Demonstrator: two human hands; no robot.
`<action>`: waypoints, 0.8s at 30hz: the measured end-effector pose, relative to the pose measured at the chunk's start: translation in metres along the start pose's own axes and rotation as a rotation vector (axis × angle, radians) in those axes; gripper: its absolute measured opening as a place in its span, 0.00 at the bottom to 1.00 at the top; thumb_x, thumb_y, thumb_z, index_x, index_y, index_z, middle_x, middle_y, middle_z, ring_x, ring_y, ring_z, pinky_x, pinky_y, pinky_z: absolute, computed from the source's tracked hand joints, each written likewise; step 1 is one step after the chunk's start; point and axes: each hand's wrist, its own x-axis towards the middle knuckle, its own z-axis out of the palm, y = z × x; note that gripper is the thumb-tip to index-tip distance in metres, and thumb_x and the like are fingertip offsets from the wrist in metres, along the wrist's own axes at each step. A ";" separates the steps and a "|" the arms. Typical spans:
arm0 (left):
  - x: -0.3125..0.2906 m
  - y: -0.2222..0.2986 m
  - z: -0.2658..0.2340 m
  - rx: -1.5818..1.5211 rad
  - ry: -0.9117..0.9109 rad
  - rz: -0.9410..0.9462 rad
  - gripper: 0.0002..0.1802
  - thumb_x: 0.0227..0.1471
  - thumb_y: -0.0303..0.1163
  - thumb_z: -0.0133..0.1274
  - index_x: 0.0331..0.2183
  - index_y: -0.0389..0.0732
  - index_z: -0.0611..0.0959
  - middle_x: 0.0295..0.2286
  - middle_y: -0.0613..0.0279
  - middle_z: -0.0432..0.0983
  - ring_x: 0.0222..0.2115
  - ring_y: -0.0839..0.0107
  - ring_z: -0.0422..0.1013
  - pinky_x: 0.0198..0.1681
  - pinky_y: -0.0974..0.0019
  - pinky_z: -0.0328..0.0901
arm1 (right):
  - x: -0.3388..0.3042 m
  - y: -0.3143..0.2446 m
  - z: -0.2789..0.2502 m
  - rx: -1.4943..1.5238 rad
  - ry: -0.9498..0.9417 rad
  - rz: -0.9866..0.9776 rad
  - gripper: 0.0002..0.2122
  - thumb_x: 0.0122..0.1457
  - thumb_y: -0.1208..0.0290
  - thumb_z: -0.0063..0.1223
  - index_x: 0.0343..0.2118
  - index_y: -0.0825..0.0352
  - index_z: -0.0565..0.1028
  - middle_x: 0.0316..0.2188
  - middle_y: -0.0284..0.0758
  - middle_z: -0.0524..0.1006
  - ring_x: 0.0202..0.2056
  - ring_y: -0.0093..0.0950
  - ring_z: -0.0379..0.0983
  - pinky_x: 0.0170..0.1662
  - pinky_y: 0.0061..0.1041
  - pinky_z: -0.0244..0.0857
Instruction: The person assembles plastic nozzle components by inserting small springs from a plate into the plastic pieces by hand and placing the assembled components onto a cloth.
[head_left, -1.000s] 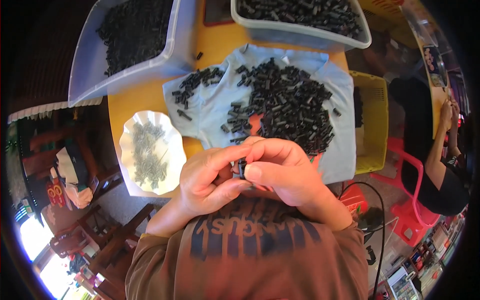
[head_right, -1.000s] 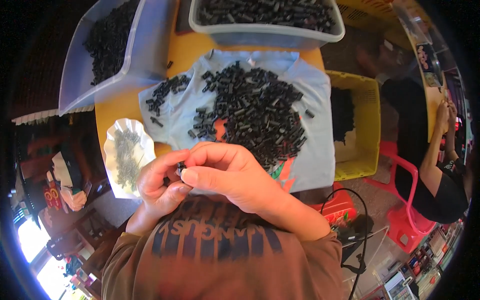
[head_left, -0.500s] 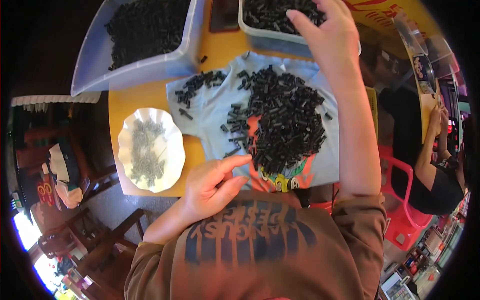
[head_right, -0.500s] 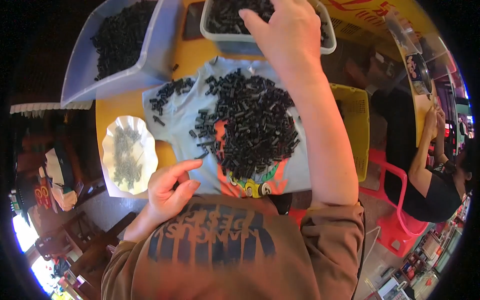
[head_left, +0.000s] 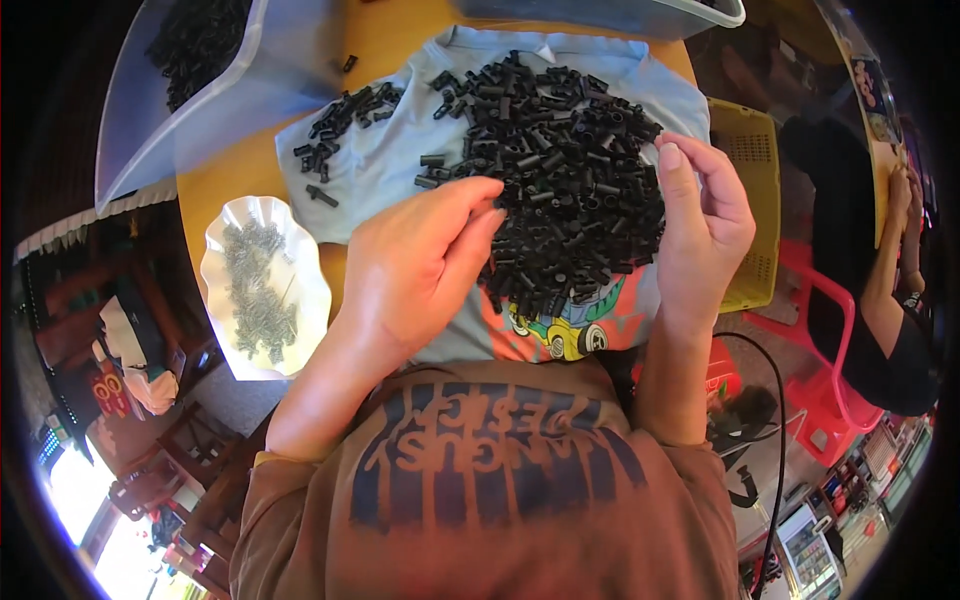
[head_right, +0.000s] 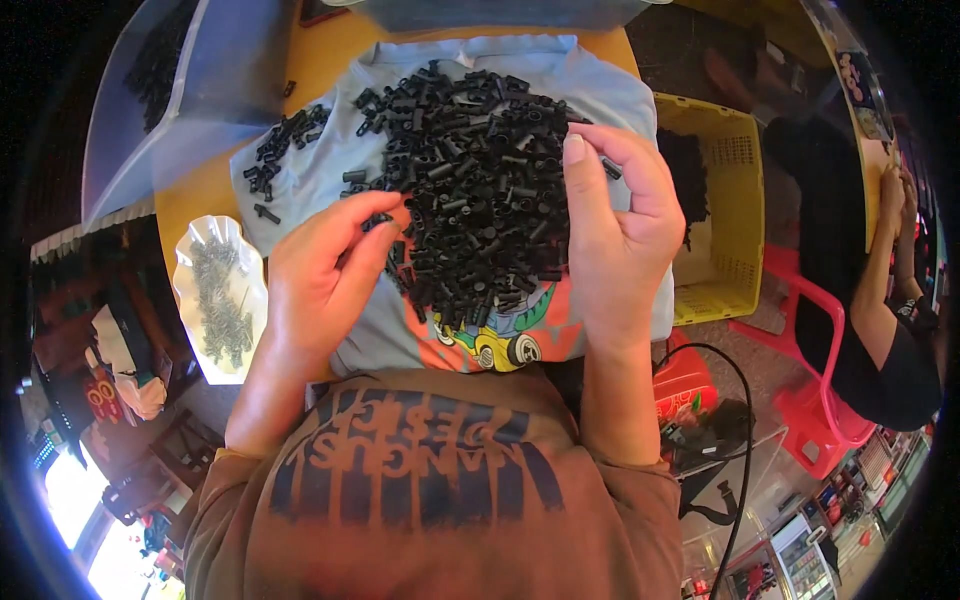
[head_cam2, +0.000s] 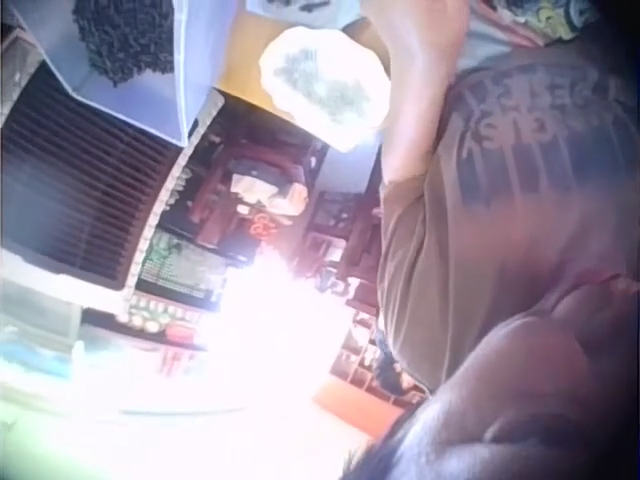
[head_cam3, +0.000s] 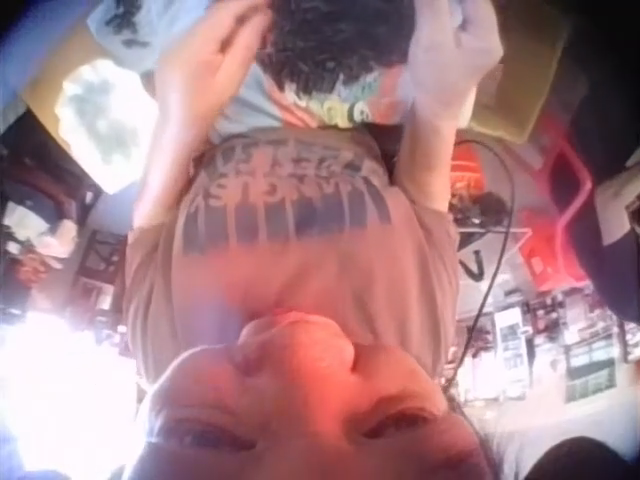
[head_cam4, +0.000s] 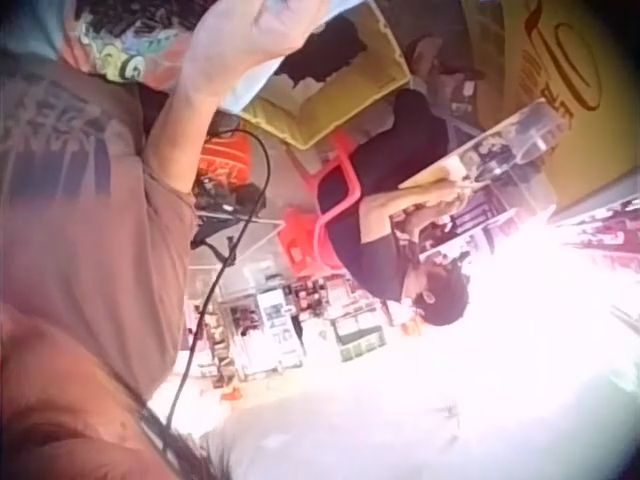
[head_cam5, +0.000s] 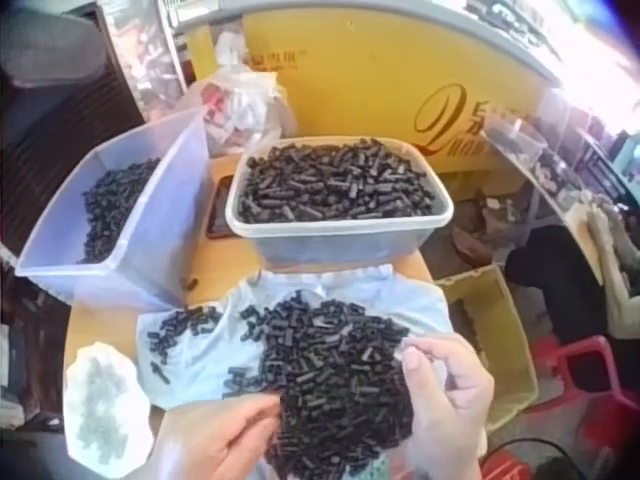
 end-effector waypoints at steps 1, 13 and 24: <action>0.005 -0.001 0.005 0.007 -0.003 0.003 0.11 0.48 0.28 0.54 0.37 0.39 0.77 0.27 0.56 0.76 0.26 0.57 0.72 0.28 0.63 0.65 | -0.001 0.004 -0.001 0.006 0.006 0.001 0.06 0.56 0.79 0.51 0.37 0.73 0.75 0.33 0.30 0.76 0.34 0.14 0.69 0.39 0.12 0.61; 0.015 -0.009 0.015 0.306 -0.052 0.023 0.09 0.47 0.31 0.54 0.33 0.41 0.77 0.25 0.58 0.75 0.26 0.56 0.71 0.28 0.60 0.65 | 0.001 0.011 0.004 0.091 -0.089 0.039 0.03 0.51 0.80 0.56 0.29 0.72 0.76 0.26 0.33 0.75 0.29 0.20 0.68 0.33 0.16 0.62; 0.005 0.001 0.003 -0.769 -0.041 -0.429 0.07 0.51 0.30 0.55 0.30 0.37 0.75 0.20 0.74 0.67 0.18 0.87 0.59 0.21 0.79 0.54 | 0.001 0.008 0.005 0.084 -0.146 0.028 0.03 0.51 0.81 0.56 0.30 0.72 0.76 0.26 0.32 0.74 0.25 0.17 0.66 0.28 0.14 0.60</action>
